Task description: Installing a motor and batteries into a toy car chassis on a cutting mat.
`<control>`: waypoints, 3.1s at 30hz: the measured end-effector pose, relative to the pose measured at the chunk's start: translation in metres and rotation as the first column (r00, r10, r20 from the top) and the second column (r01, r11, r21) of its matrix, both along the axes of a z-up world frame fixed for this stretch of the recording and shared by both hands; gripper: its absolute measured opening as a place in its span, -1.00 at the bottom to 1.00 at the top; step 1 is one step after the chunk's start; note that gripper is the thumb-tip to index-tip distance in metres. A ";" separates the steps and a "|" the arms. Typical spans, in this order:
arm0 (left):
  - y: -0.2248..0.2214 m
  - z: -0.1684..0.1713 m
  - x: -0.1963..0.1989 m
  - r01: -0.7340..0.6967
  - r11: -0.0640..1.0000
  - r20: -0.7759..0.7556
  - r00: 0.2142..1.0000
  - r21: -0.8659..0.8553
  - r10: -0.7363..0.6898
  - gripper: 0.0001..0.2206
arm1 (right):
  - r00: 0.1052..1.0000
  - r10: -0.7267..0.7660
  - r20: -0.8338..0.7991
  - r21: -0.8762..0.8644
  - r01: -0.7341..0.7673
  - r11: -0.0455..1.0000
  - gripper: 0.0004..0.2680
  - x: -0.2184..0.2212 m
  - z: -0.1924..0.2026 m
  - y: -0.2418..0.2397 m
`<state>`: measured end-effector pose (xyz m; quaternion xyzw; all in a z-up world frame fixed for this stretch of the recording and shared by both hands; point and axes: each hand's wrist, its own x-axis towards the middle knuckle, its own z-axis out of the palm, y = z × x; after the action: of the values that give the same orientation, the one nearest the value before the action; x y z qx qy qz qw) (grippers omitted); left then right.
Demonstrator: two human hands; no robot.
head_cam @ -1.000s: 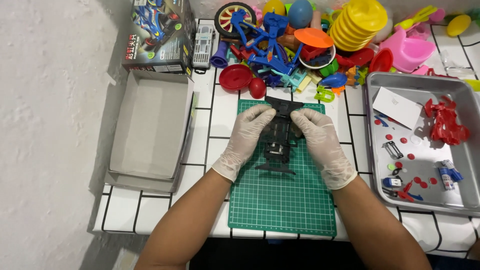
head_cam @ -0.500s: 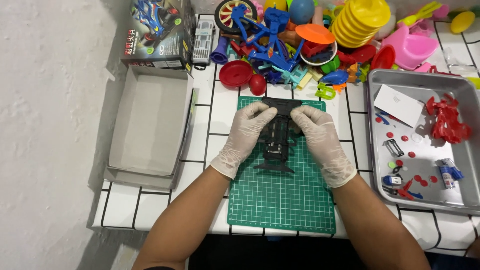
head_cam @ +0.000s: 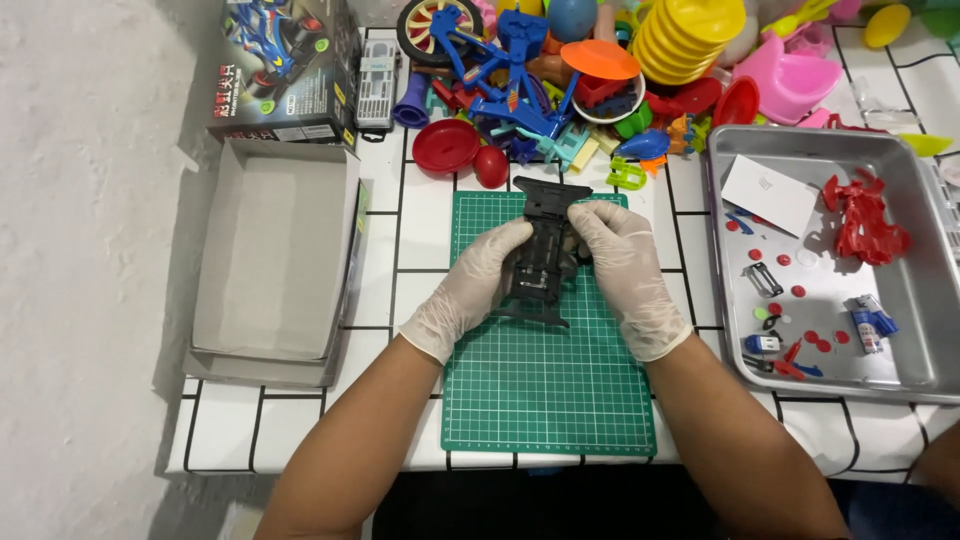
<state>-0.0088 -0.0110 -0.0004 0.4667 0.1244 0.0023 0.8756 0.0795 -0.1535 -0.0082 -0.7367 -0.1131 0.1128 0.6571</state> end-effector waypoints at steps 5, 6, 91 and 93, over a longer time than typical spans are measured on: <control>-0.012 0.010 0.001 -0.073 0.996 -0.087 0.994 -0.051 0.068 -0.57 | 0.999 -0.045 -0.026 -0.024 0.044 0.999 -0.90 0.001 0.004 0.002; -0.015 0.011 0.003 -0.112 0.992 -0.124 0.987 -0.064 0.104 -0.55 | 0.999 -0.043 -0.014 -0.060 0.042 0.997 -0.90 0.005 0.000 0.001; 0.034 0.000 -0.011 0.103 0.120 -0.133 0.949 0.987 0.287 -0.76 | 0.913 0.343 0.219 -0.769 -0.054 0.637 -0.69 -0.052 0.058 -0.091; 0.034 -0.001 -0.010 0.111 0.107 -0.137 0.948 0.988 0.288 -0.77 | 0.859 0.481 0.175 -0.829 -0.135 0.543 -0.76 -0.043 0.033 -0.068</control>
<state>-0.0192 0.0231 -0.0010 0.9155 0.2487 0.0678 0.3088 0.0365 -0.2217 0.0249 -0.9235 -0.3078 0.1211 0.1941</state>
